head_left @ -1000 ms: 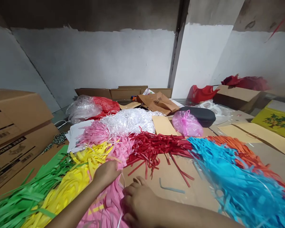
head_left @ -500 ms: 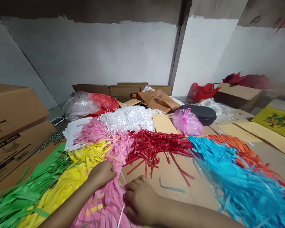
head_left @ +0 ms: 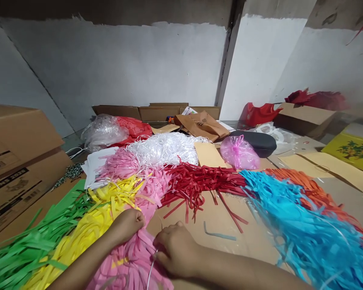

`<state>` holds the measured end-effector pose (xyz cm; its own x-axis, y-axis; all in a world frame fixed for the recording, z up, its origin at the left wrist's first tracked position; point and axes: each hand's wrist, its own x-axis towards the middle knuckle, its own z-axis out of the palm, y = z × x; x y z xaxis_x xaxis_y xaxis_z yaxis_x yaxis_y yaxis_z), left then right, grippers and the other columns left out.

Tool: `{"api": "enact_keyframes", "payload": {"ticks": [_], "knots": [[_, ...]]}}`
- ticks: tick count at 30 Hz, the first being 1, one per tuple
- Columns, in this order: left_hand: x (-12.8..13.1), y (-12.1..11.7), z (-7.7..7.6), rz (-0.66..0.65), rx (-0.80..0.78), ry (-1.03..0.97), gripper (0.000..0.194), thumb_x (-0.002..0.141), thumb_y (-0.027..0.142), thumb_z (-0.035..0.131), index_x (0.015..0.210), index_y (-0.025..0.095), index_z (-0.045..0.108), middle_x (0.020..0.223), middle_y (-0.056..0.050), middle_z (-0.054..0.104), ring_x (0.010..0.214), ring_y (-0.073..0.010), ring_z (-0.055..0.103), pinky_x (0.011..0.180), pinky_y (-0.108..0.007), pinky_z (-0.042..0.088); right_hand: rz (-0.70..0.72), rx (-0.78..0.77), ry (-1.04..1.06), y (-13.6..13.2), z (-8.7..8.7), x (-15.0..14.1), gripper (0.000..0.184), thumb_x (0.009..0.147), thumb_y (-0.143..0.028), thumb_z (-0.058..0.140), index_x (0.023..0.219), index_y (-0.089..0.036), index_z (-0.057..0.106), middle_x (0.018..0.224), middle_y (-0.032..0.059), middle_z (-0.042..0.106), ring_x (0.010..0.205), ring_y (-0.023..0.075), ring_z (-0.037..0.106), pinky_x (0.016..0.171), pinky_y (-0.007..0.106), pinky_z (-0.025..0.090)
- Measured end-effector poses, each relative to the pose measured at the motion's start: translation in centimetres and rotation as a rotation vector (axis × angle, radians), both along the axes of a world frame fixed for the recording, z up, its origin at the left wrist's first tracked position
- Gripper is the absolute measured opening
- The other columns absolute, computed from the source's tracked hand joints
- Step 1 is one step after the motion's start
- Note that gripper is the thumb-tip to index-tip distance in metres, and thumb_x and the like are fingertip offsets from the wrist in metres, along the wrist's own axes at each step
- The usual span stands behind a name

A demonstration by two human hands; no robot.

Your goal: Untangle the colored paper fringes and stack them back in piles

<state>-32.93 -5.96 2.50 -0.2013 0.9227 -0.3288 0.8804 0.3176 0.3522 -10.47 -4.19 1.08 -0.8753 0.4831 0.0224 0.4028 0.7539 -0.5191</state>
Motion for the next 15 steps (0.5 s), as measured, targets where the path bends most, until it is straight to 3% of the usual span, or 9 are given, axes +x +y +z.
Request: {"api": "enact_keyframes", "payload": {"ticks": [6,10,15], "knots": [[-0.8,0.0,-1.4,0.054,0.108,-0.07,0.025,0.09,0.025,0.069,0.069,0.017,0.058,0.069,0.006,0.061,0.07,-0.0133,0.062,0.07,-0.03,0.05,-0.012,-0.054,0.022,0.0,0.2,0.1,0.019,0.088,-0.033,0.07,0.104,-0.022,0.072,0.101,0.0049,0.076,0.091,0.0243,0.068,0.084,0.038,0.039],[-1.4,0.3,-1.5,0.078,0.16,-0.066,0.026,0.088,0.022,0.069,0.067,0.018,0.053,0.064,0.008,0.055,0.064,-0.0122,0.059,0.066,-0.027,0.049,-0.087,-0.056,0.081,0.2,-0.3,-0.1,0.021,0.088,-0.034,0.071,0.104,-0.02,0.071,0.106,0.0069,0.074,0.096,0.0257,0.066,0.085,0.038,0.042],[-1.1,0.9,-0.2,0.086,0.292,0.123,0.015,0.092,0.019,0.052,0.077,0.021,0.054,0.077,0.002,0.064,0.079,-0.0177,0.065,0.074,-0.029,0.046,-0.044,0.06,0.217,1.5,-0.7,-2.2,0.058,0.086,-0.05,0.074,0.132,-0.016,0.06,0.14,0.0136,0.061,0.124,0.0333,0.055,0.106,0.047,0.041]]}}
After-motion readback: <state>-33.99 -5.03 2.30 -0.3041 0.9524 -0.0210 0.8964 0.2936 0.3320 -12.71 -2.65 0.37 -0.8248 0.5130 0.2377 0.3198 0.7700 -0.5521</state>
